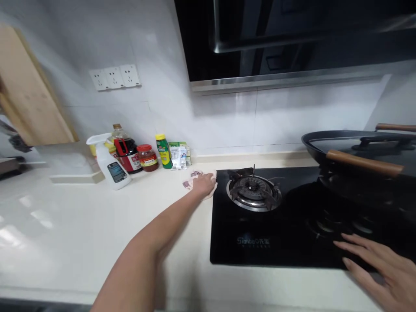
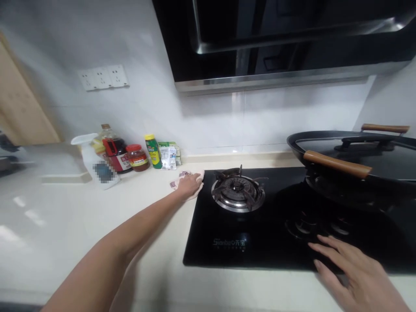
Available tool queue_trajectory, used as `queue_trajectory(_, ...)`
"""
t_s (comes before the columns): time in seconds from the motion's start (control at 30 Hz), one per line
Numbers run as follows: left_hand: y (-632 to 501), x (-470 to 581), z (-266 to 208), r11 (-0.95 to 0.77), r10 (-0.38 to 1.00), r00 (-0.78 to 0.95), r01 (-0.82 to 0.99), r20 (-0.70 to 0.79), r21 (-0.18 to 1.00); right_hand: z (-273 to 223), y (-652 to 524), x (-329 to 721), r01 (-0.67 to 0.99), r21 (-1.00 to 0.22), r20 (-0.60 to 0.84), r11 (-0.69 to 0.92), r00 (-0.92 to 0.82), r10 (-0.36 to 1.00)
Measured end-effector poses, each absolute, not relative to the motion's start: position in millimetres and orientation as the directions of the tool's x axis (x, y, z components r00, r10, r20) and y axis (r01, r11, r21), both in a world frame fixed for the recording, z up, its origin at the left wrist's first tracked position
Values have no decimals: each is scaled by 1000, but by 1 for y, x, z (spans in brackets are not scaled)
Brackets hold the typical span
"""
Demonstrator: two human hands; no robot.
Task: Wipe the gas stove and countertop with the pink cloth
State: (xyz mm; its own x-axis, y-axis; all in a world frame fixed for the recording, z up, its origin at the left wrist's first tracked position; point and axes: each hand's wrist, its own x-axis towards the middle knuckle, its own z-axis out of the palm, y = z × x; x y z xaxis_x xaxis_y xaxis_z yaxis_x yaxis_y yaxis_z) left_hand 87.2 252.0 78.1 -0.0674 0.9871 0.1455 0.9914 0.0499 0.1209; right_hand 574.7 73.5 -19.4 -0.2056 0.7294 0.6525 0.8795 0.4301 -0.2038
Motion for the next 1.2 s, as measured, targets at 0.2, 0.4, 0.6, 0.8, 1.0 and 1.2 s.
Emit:
queue_trajectory(0.2,158,100,80,7,987,-26,993,161,119,-14,68,568,896,-152,619,418,-243,747)
queue_trajectory(0.4,53,101,63,-144,951,98,980,292,138,-18,67,565,918,-79,605,390,-266,750)
queue_trajectory(0.6,2,97,50,-452,818,358,885,451,116,-21,68,564,927,-53,616,371,-263,743)
queue_trajectory(0.8,23,106,84,-414,905,383,891,183,184,-24,70,565,909,-84,639,407,-265,722)
queue_trajectory(1.0,99,110,105,-171,985,169,973,26,155,-29,69,569,901,-90,662,424,-264,702)
queue_trajectory(1.2,193,111,110,-5,998,1,997,64,73,-27,66,569,910,-63,656,409,-271,704)
